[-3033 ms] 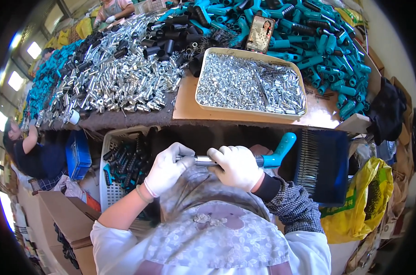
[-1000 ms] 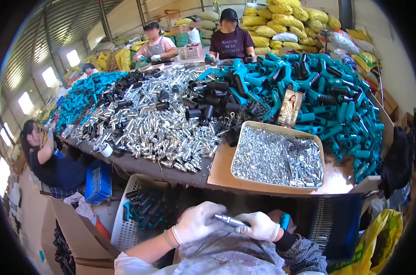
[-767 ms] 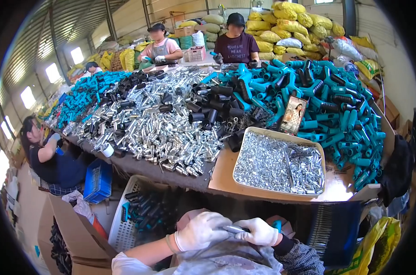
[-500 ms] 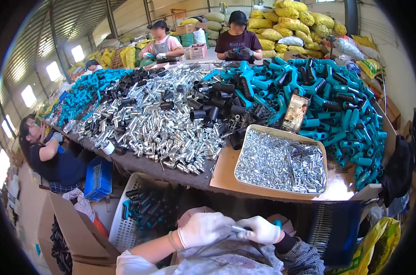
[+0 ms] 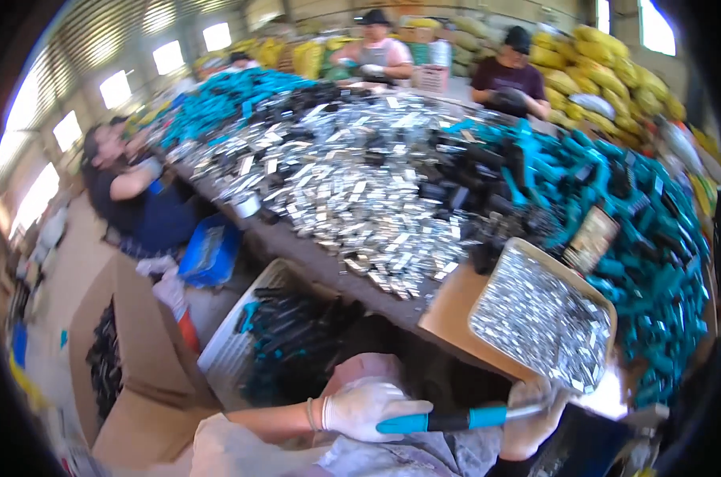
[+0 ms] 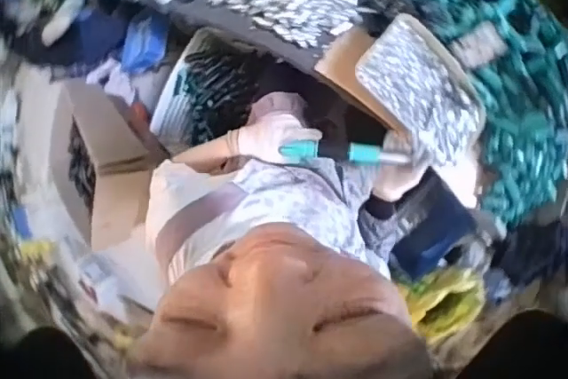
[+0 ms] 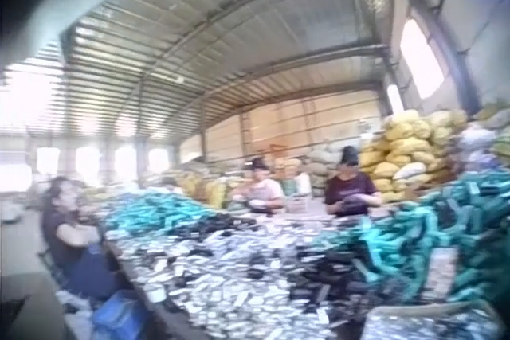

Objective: The worker is assembling metal components into plastic handles, including inserting pins and clips.

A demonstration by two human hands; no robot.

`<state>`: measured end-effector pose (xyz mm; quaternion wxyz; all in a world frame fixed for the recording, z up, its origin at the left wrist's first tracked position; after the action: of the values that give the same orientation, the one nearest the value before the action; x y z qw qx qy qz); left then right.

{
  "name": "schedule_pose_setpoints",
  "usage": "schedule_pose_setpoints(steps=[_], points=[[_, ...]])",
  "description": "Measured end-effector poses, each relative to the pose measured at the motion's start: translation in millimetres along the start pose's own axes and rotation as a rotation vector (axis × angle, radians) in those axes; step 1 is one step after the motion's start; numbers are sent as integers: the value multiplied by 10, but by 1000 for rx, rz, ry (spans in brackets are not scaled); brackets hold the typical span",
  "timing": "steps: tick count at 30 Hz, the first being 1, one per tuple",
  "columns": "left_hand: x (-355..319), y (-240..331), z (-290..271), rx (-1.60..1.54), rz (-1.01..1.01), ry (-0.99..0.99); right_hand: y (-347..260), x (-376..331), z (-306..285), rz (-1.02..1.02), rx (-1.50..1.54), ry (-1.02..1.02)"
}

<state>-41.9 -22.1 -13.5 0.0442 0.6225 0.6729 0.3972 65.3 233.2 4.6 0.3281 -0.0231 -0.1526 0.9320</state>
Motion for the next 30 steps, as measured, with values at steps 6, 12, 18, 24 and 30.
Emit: schedule_pose_setpoints(steps=[6,12,18,24,30], points=[[-130,-157,157,21,-546,-249,996,311,-2301,484,-177,461],[-221,-553,923,126,-490,-232,1724,896,-3341,904,-1324,500],[-180,-734,1214,113,-596,-285,1938,1088,-3527,823,-1341,275],[-136,-846,1328,105,-576,-204,2093,1178,-3542,695,-1319,107],[50,-838,1192,22,-605,-237,2206,1193,-3449,553,-1317,-50]])
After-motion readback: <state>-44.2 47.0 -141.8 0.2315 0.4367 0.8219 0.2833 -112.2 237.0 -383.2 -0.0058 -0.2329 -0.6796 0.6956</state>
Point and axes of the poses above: each hand's wrist, its own x-axis towards the middle knuckle, its own z-axis out of the palm, y = z × x, the point moved 2 cm from there along x, towards the middle knuckle, and after that the axes turned 4 degrees about x, right-handed, at the moved point
